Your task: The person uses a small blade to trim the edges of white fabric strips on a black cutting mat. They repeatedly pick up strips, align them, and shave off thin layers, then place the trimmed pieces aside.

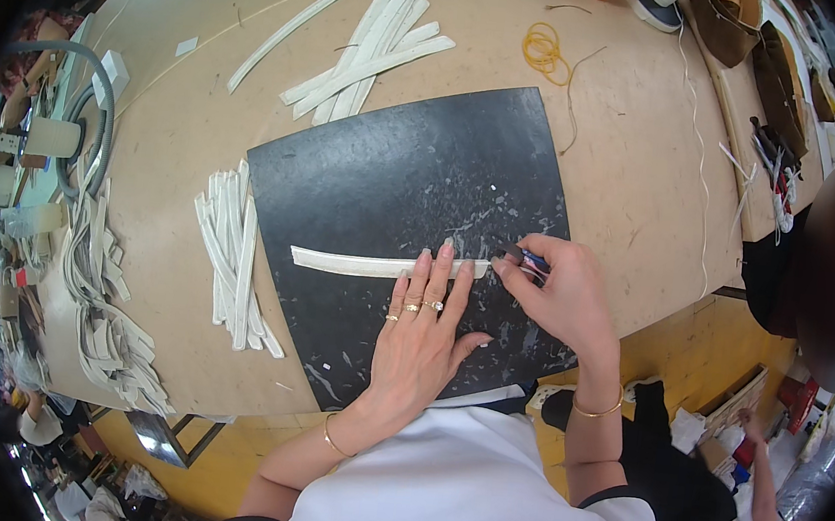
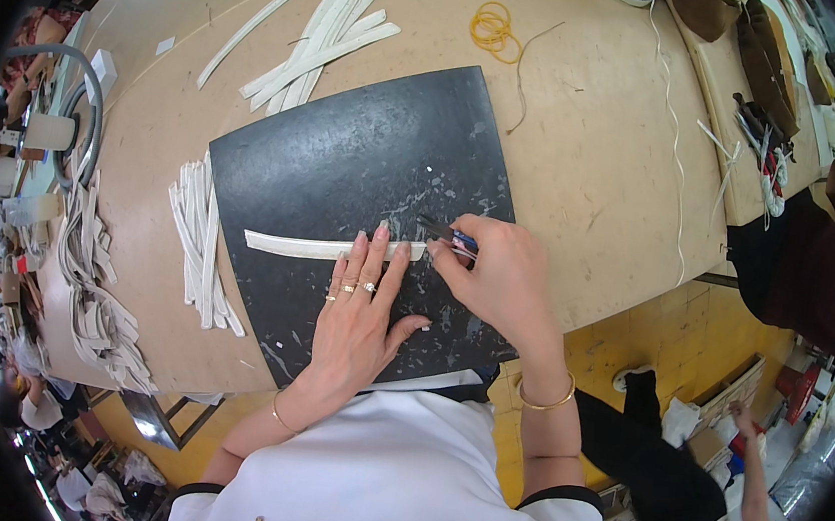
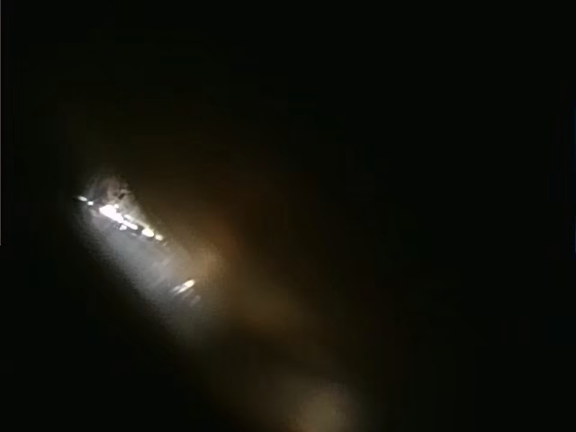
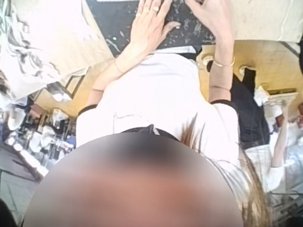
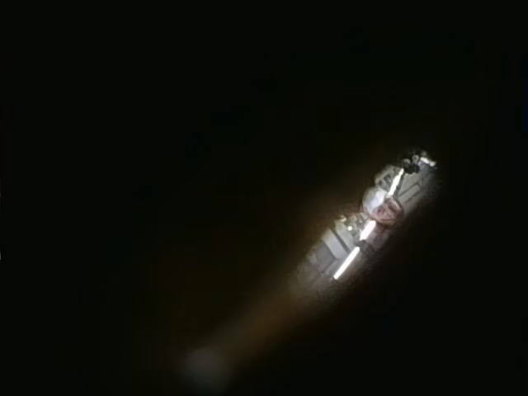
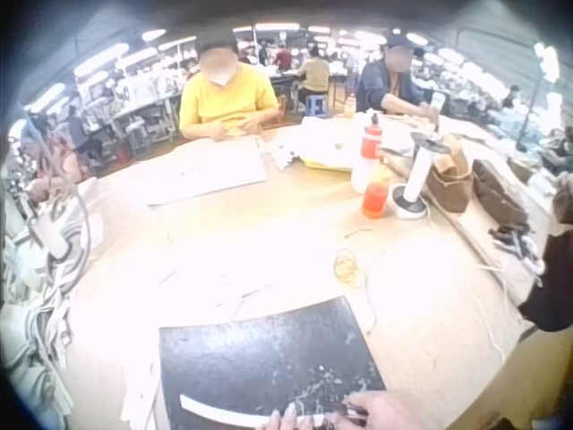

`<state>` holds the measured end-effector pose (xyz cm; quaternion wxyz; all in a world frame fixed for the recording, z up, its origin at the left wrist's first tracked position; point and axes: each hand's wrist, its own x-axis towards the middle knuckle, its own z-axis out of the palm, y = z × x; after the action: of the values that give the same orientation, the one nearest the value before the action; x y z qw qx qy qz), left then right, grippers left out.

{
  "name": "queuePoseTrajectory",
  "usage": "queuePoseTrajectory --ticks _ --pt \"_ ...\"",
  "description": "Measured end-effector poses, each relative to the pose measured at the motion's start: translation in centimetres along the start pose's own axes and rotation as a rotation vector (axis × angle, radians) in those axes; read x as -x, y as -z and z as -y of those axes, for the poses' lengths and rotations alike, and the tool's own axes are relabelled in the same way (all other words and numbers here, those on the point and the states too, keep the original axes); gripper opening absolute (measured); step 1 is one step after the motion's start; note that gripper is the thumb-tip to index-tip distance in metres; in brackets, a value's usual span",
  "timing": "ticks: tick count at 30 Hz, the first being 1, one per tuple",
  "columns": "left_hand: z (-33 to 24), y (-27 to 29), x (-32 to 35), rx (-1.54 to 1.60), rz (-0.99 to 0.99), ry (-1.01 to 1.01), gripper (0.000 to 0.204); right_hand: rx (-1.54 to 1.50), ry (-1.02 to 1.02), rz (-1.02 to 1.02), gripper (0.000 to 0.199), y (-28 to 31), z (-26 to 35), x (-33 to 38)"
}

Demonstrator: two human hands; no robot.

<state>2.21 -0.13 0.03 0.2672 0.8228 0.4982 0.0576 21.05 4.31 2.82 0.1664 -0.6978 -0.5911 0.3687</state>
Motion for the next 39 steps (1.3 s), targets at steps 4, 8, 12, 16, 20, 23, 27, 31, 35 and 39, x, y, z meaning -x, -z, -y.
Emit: queuePoseTrajectory --ticks 4,8,12,16,20,23,27,31,35,39 --pt "-0.3 0.2 -0.2 -0.022 -0.003 0.009 0.083 -0.014 -0.041 0.032 0.027 0.5 -0.3 -0.1" --pt "-1.0 -0.1 -0.4 -0.099 -0.055 -0.001 0.078 0.019 -0.031 -0.02 0.027 0.0 -0.4 0.0" --pt "-1.7 -0.3 -0.7 -0.187 -0.082 0.051 0.073 0.027 -0.019 -0.043 0.027 -0.2 -0.2 0.1" --pt "-1.7 0.5 -1.1 -0.195 -0.125 0.151 0.067 0.073 0.038 -0.078 0.026 0.0 0.7 -0.2" --pt "-0.5 1.8 -2.3 -0.187 -0.218 0.106 0.059 0.101 0.201 -0.146 0.024 -0.3 1.5 -2.4" --pt "1.0 2.7 -3.0 -0.137 -0.242 0.011 0.054 0.117 0.247 -0.108 0.021 -0.5 1.6 -4.4" --pt "3.0 3.5 -3.2 -0.009 -0.184 -0.046 0.047 0.047 0.255 -0.123 0.024 -0.4 1.2 -4.0" --pt "3.0 3.4 -2.8 0.055 -0.143 0.013 0.052 -0.006 0.312 -0.098 0.02 -0.7 0.8 -3.2" --pt "2.1 3.6 -2.5 0.114 -0.137 0.069 0.05 -0.006 0.341 -0.107 0.015 -1.1 0.6 -2.9" --pt "2.7 4.0 -3.0 0.149 -0.098 0.061 0.046 -0.063 0.411 -0.132 0.019 -1.8 0.4 -2.7"
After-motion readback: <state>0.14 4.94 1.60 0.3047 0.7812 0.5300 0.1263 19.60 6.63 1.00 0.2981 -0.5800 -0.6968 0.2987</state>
